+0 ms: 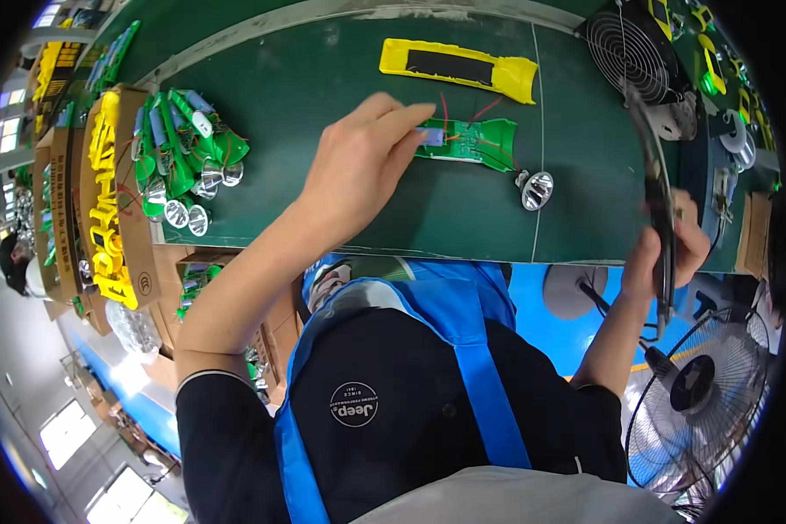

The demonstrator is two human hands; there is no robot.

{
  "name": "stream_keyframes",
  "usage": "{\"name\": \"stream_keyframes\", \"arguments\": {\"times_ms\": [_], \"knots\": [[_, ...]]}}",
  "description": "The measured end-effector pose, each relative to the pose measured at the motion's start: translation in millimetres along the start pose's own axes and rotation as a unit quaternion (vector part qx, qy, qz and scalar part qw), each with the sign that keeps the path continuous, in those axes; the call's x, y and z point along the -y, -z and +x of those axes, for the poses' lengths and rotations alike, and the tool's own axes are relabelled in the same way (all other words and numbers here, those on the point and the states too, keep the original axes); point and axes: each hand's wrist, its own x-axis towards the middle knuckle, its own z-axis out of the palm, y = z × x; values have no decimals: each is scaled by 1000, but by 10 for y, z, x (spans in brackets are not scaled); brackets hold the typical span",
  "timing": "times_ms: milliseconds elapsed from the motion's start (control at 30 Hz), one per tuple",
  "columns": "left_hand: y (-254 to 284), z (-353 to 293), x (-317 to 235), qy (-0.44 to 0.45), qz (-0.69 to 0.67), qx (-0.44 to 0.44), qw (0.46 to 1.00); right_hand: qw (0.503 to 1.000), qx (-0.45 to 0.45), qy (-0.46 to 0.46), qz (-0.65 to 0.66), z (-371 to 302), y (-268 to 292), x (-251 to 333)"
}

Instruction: Soldering electrical connections on circuit boards for portable lights and assembling them into plastic housings.

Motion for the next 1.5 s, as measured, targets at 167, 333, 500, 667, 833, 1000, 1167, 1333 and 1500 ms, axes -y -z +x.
{"name": "stream_keyframes", "arguments": {"times_ms": [167, 333, 500, 667, 833, 1000, 1167, 1333, 1500], "knots": [[-293, 319, 52, -199, 128, -128, 963, 904, -103, -316, 269, -514, -195, 26], [-373, 290, -85, -21, -33, -118, 992, 896, -86, -358, 248, -327, -434, 15], [-237, 243, 109, -169, 68, -50, 982, 903, -41, -370, 216, -246, -494, 67], [-243, 182, 2, -266, 208, -43, 940, 915, 11, -375, 146, -263, -514, 98], [-225, 223, -154, -177, 279, 0, 944, 916, 29, -378, 127, -245, -510, 96], [-229, 232, -158, -173, 274, 4, 946, 927, 56, -357, 102, -231, -517, 81], [-246, 226, -133, -179, 267, -7, 947, 928, 71, -355, 89, -228, -514, 80], [-267, 214, -154, -169, 284, -19, 944, 932, 76, -343, 86, -223, -512, 72], [-261, 228, -162, -163, 287, -13, 944, 951, 111, -278, 80, -222, -495, 33]]}}
